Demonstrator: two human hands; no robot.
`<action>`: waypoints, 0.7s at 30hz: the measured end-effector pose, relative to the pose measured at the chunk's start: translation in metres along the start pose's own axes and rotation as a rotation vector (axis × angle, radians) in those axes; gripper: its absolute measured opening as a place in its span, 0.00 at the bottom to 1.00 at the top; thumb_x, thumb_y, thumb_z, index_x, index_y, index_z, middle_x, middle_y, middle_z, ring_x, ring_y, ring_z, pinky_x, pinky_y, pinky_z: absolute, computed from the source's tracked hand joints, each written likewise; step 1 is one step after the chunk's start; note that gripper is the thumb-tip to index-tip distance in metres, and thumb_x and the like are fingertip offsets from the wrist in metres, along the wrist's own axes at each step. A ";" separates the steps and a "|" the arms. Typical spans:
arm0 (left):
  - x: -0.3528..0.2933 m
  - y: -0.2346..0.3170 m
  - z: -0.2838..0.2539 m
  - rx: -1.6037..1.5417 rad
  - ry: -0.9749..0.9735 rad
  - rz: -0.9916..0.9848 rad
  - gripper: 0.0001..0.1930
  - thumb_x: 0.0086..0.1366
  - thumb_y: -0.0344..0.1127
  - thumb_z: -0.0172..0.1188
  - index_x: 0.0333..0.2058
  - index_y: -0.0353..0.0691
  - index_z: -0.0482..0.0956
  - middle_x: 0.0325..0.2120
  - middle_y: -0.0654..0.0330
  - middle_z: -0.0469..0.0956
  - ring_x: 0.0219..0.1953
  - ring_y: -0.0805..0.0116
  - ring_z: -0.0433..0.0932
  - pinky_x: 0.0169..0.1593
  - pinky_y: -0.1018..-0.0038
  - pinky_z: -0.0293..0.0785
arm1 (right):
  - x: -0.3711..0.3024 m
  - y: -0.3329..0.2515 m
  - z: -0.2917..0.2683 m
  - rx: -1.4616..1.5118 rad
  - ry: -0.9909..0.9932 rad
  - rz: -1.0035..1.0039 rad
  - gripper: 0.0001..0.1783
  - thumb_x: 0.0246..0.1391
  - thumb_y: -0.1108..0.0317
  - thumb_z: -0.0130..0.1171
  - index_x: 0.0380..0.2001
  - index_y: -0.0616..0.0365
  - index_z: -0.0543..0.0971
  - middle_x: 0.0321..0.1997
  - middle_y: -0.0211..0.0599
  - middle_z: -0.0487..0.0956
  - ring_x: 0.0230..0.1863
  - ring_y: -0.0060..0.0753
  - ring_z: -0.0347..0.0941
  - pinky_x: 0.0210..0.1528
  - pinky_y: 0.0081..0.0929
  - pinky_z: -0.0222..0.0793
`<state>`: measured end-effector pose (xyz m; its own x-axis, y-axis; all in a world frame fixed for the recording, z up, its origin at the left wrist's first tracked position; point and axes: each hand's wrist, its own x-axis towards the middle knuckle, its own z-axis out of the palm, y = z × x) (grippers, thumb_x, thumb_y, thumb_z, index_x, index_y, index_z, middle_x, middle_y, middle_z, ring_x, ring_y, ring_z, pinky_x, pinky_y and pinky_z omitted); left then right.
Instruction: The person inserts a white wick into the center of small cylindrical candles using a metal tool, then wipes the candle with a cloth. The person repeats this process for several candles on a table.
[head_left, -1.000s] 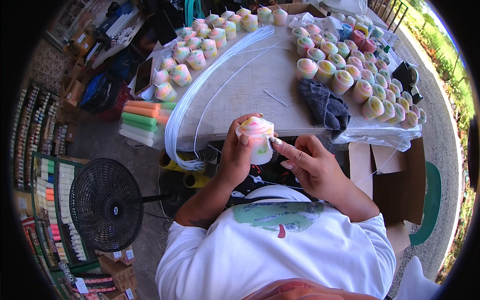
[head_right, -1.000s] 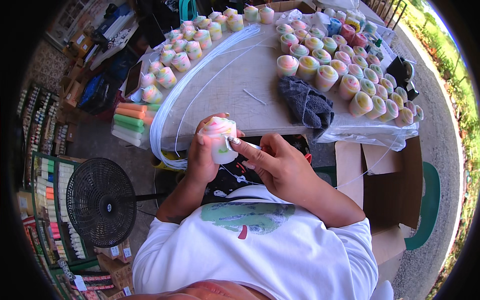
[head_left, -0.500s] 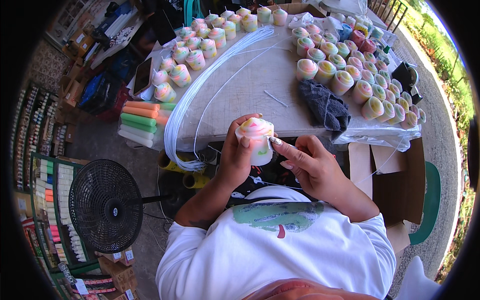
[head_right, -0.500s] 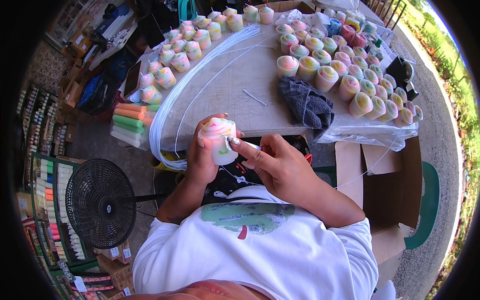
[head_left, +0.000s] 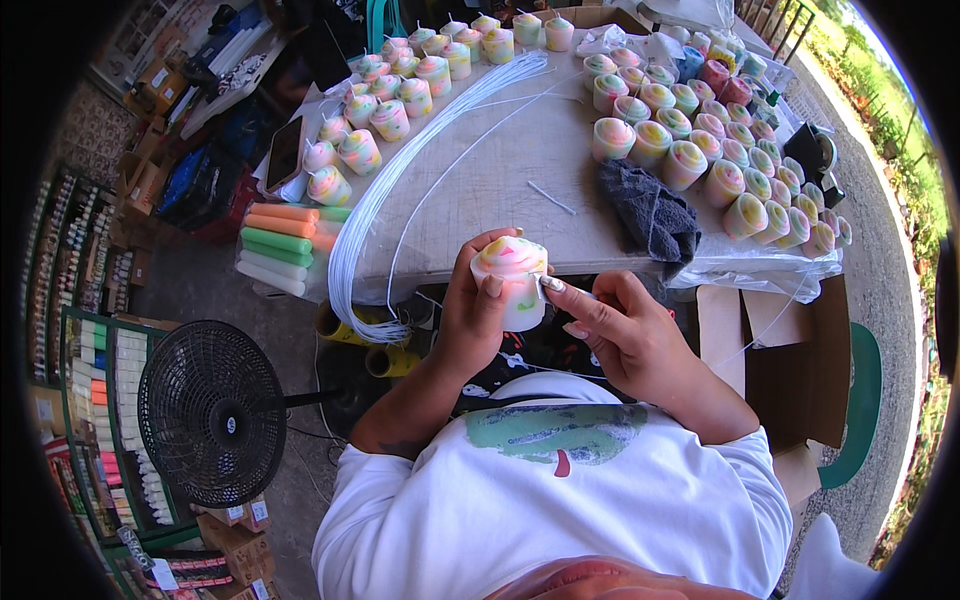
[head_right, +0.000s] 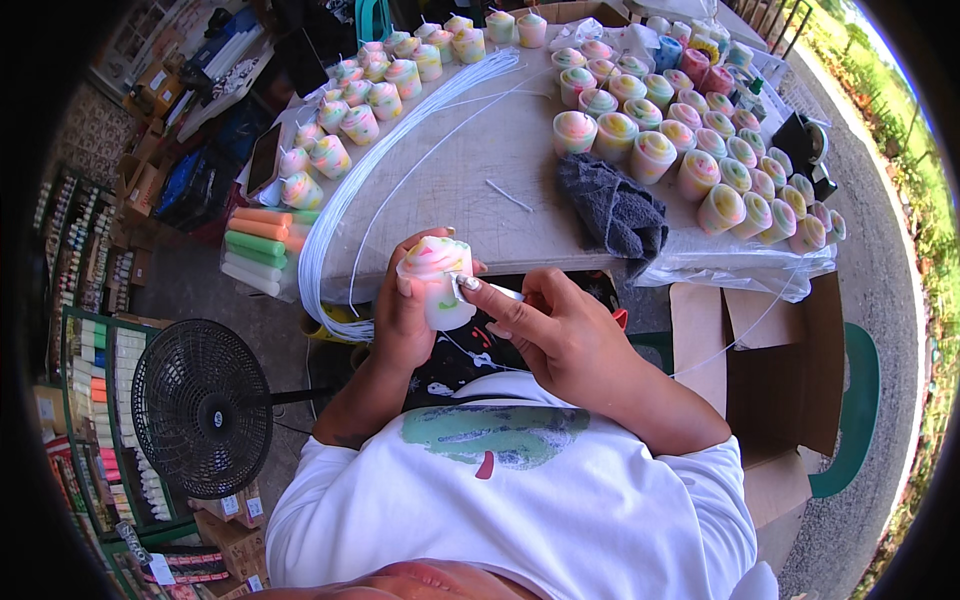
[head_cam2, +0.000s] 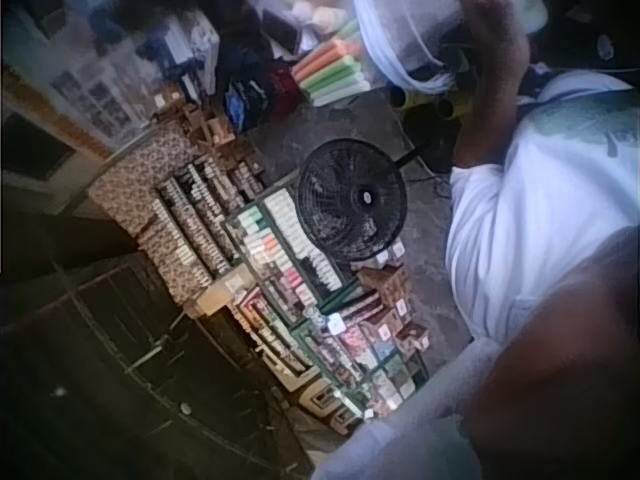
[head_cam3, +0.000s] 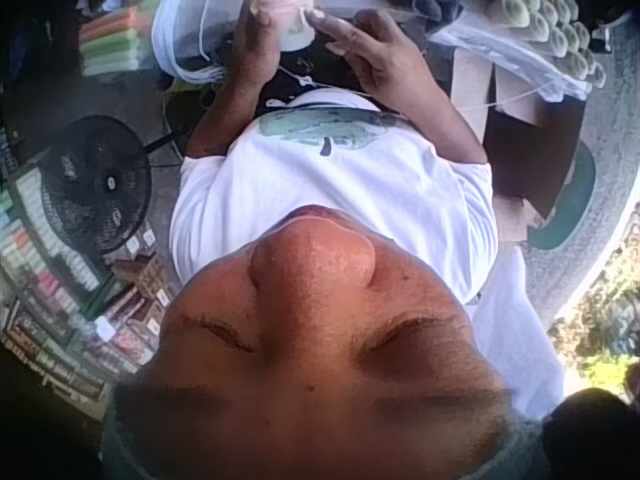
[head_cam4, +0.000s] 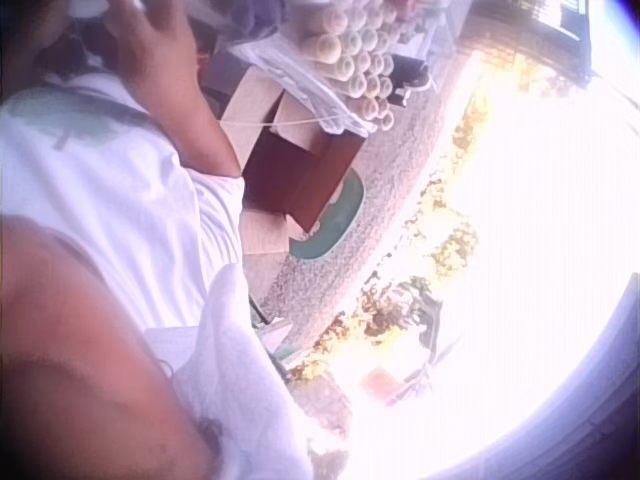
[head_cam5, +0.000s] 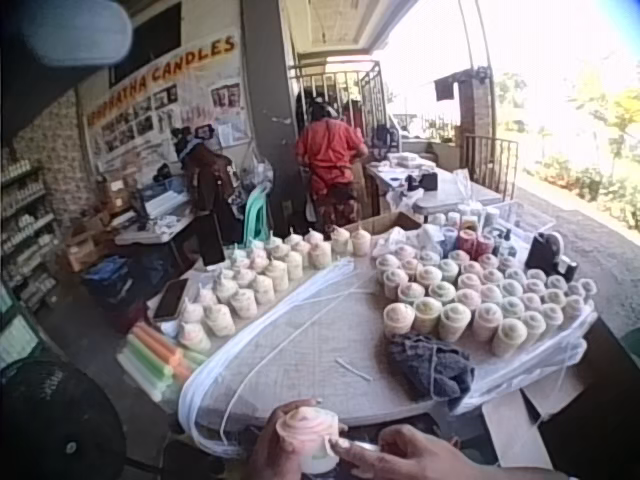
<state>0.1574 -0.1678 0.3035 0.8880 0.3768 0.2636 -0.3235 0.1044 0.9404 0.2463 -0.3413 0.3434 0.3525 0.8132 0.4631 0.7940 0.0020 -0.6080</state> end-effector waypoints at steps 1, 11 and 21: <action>0.000 0.000 0.000 -0.001 0.001 0.003 0.39 0.62 0.66 0.44 0.55 0.33 0.58 0.39 0.46 0.75 0.42 0.62 0.76 0.48 0.68 0.72 | 0.000 0.000 0.000 -0.002 0.001 -0.002 0.35 0.43 0.78 0.64 0.56 0.40 0.72 0.31 0.40 0.68 0.28 0.37 0.69 0.29 0.30 0.68; 0.001 0.001 0.000 0.000 0.010 0.014 0.40 0.61 0.66 0.45 0.55 0.32 0.59 0.40 0.45 0.74 0.43 0.62 0.76 0.49 0.68 0.71 | -0.001 -0.003 -0.002 -0.036 -0.015 -0.013 0.36 0.41 0.80 0.64 0.56 0.41 0.72 0.31 0.39 0.67 0.27 0.35 0.70 0.28 0.29 0.69; 0.001 0.000 0.001 0.014 0.033 0.014 0.41 0.60 0.67 0.47 0.54 0.32 0.59 0.40 0.46 0.74 0.43 0.62 0.76 0.49 0.68 0.71 | 0.001 -0.003 -0.001 -0.014 0.010 -0.028 0.36 0.41 0.81 0.63 0.56 0.41 0.72 0.32 0.39 0.67 0.27 0.34 0.71 0.28 0.28 0.69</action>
<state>0.1585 -0.1678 0.3043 0.8720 0.4087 0.2695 -0.3309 0.0864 0.9397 0.2453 -0.3411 0.3467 0.3355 0.8069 0.4862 0.8101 0.0164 -0.5861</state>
